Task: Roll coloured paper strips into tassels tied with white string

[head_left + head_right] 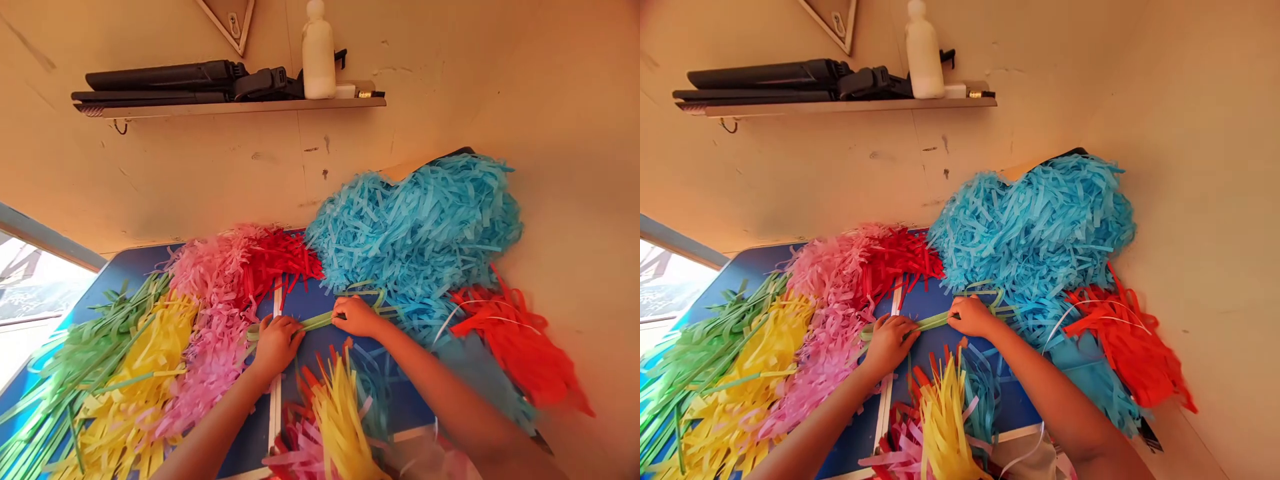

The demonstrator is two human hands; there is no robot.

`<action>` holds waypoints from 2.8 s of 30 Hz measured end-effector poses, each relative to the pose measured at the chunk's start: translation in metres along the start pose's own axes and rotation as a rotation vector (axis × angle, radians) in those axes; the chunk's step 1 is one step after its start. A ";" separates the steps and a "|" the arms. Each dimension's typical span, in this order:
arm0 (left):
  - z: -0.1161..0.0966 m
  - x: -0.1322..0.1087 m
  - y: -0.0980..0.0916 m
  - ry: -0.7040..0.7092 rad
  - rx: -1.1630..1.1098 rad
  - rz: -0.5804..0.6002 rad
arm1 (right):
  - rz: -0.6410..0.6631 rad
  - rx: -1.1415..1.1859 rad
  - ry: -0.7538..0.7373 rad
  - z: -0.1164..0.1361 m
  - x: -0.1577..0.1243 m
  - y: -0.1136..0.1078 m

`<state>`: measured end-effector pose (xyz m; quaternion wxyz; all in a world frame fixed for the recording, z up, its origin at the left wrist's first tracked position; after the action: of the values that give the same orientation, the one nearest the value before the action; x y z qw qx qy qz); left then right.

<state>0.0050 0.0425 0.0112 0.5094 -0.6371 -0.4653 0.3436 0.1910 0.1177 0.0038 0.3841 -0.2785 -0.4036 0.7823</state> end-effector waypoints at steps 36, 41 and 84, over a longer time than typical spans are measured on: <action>0.005 -0.004 -0.003 0.216 0.086 -0.098 | -0.115 -0.157 -0.186 0.001 -0.013 0.004; -0.002 -0.008 0.005 0.321 0.066 -0.120 | -0.087 -0.112 -0.212 -0.008 -0.018 0.012; -0.037 0.019 0.000 0.352 0.205 0.127 | -0.046 -0.458 -0.339 0.039 -0.015 0.006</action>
<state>0.0448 0.0487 0.0209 0.6224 -0.6602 -0.2906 0.3038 0.1683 0.0865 0.0204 0.2559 -0.2141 -0.6345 0.6972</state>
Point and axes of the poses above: each hand's wrist, its own x-axis towards the middle knuckle, its own y-axis out of the palm, z = x × y, the point moved 5 cm from there along x, towards the middle knuckle, and after that the axes turned 9 degrees about y, right-handed, at the moved point
